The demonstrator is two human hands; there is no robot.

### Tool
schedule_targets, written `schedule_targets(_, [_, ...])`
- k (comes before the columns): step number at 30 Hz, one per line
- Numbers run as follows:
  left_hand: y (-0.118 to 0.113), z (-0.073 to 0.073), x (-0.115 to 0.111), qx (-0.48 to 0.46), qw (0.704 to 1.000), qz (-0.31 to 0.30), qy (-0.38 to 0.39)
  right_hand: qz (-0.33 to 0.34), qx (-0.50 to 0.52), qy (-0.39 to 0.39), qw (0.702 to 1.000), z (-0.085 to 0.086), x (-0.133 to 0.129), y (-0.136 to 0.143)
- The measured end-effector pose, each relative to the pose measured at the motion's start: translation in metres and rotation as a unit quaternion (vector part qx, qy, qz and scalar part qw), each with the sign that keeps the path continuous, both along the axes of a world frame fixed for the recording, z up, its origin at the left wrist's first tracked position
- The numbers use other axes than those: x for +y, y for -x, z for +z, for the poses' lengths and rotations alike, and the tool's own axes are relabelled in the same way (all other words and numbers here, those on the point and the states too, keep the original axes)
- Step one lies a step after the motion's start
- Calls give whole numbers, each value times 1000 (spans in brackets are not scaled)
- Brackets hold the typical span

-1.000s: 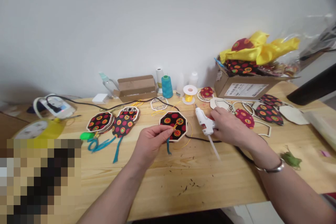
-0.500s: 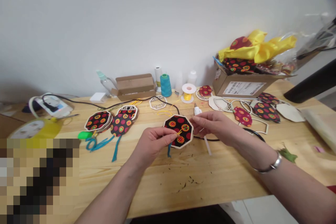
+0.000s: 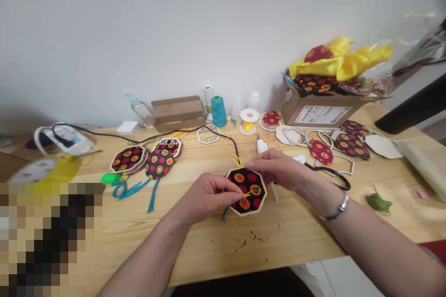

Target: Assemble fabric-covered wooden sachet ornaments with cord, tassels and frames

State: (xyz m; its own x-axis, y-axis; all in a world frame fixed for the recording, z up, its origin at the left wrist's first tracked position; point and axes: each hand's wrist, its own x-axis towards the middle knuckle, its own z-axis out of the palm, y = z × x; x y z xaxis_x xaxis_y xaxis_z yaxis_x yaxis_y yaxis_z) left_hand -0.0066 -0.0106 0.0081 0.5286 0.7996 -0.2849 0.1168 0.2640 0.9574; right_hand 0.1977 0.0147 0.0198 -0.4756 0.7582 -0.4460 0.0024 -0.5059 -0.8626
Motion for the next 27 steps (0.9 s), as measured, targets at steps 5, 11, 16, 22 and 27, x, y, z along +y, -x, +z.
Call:
schedule_targets(5, [1, -2, -1, 7, 1000, -29, 7, 16, -42, -43, 998, -7, -1, 2])
schedule_targets(11, [2, -4, 0, 23, 999, -40, 12, 18, -77, -76, 994, -10, -2, 2])
schedule_targets(16, [2, -3, 1, 36, 999, -29, -1, 10, -84, -98, 992, -11, -5, 3])
schedule_targets(22, [1, -5, 1, 11, 999, -17, 26, -9, -96, -108, 990, -15, -5, 5])
schedule_targets(27, [0, -3, 0, -50, 994, 48, 86, -55, -77, -82, 992, -17, -3, 6])
